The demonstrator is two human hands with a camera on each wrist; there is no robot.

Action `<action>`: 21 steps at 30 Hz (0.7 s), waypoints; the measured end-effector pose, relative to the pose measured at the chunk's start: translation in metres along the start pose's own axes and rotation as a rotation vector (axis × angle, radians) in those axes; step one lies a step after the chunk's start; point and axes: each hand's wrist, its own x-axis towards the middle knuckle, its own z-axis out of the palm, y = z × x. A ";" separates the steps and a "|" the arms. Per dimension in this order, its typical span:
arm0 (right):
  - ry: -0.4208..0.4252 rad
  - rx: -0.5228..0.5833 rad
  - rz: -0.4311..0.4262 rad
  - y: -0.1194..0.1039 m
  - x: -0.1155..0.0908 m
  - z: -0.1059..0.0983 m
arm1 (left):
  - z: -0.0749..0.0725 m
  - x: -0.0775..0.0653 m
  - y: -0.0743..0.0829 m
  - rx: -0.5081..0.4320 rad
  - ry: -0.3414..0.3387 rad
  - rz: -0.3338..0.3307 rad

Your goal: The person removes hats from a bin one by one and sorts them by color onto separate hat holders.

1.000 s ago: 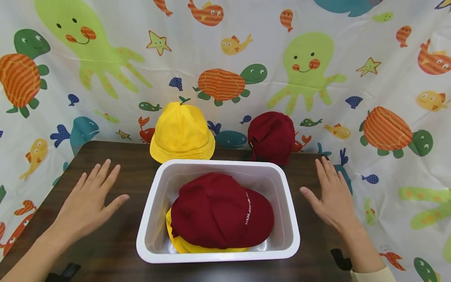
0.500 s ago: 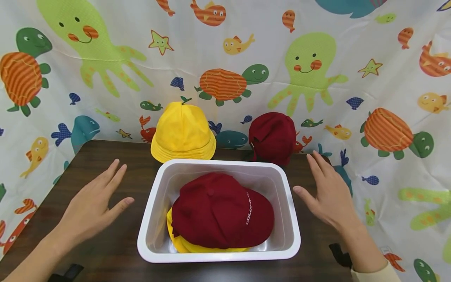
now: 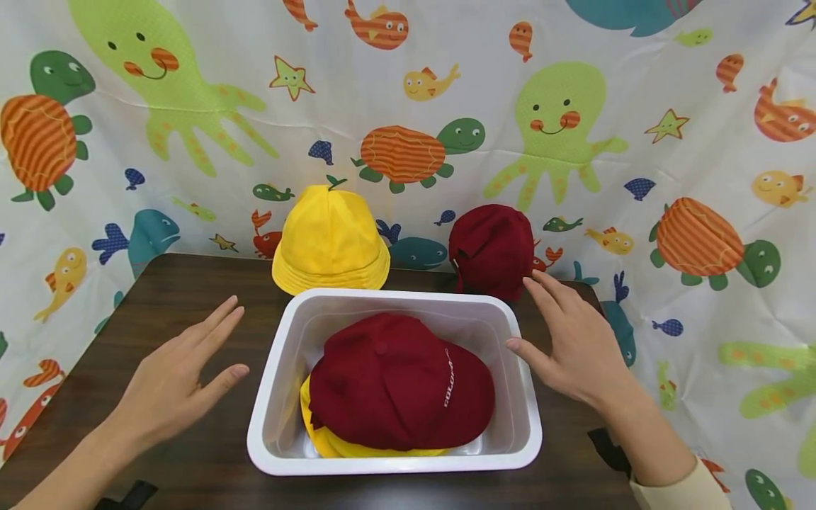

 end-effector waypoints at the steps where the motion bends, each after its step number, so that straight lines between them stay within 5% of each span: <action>1: -0.004 0.003 -0.008 -0.001 0.002 0.000 | 0.001 0.000 0.000 -0.007 0.011 0.008; 21: -0.109 0.026 -0.141 -0.031 0.031 0.009 | 0.011 0.005 0.013 -0.096 0.055 0.144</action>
